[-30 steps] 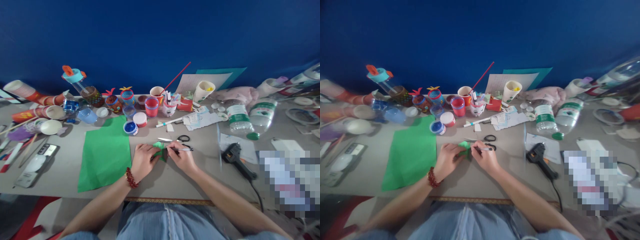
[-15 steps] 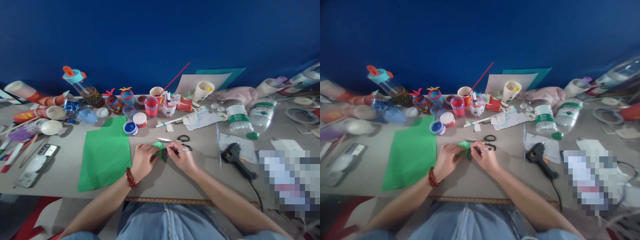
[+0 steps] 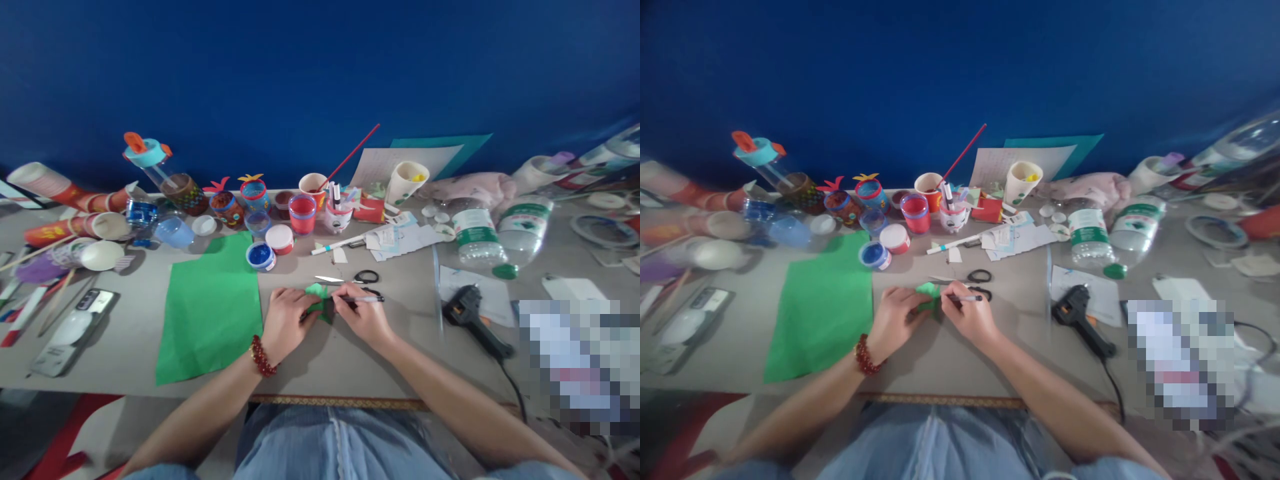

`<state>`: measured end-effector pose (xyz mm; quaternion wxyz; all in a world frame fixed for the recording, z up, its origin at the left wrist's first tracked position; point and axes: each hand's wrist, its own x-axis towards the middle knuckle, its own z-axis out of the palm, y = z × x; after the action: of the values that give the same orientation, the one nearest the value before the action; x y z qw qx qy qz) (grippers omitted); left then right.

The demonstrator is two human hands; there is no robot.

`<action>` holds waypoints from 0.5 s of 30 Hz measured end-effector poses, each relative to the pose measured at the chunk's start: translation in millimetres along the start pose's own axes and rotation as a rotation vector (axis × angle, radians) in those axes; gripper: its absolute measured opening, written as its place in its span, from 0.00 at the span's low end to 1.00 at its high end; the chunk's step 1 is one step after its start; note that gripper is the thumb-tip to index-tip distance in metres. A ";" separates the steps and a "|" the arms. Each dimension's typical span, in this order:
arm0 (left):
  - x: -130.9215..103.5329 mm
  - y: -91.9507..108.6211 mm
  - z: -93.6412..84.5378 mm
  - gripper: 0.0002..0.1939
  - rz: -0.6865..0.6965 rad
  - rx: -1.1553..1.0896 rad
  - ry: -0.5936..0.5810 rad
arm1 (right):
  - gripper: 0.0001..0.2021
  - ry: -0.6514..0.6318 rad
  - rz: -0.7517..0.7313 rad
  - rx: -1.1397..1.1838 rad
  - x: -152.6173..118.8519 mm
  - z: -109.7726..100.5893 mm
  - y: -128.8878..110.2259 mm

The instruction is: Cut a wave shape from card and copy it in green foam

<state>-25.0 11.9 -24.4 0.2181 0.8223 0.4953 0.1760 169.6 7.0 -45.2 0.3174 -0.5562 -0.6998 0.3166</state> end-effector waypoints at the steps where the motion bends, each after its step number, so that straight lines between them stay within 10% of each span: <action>1: -0.1 -0.2 0.4 0.08 -0.001 -0.002 0.001 | 0.05 0.002 -0.001 0.000 0.1 0.0 0.0; 15: 0.8 -0.1 -0.2 0.08 0.001 -0.001 0.002 | 0.05 0.012 0.003 0.007 -0.1 0.8 1.0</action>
<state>-24.8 12.7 -24.3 0.2181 0.8222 0.4949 0.1773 169.6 7.0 -46.4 0.3232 -0.5579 -0.6961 0.3159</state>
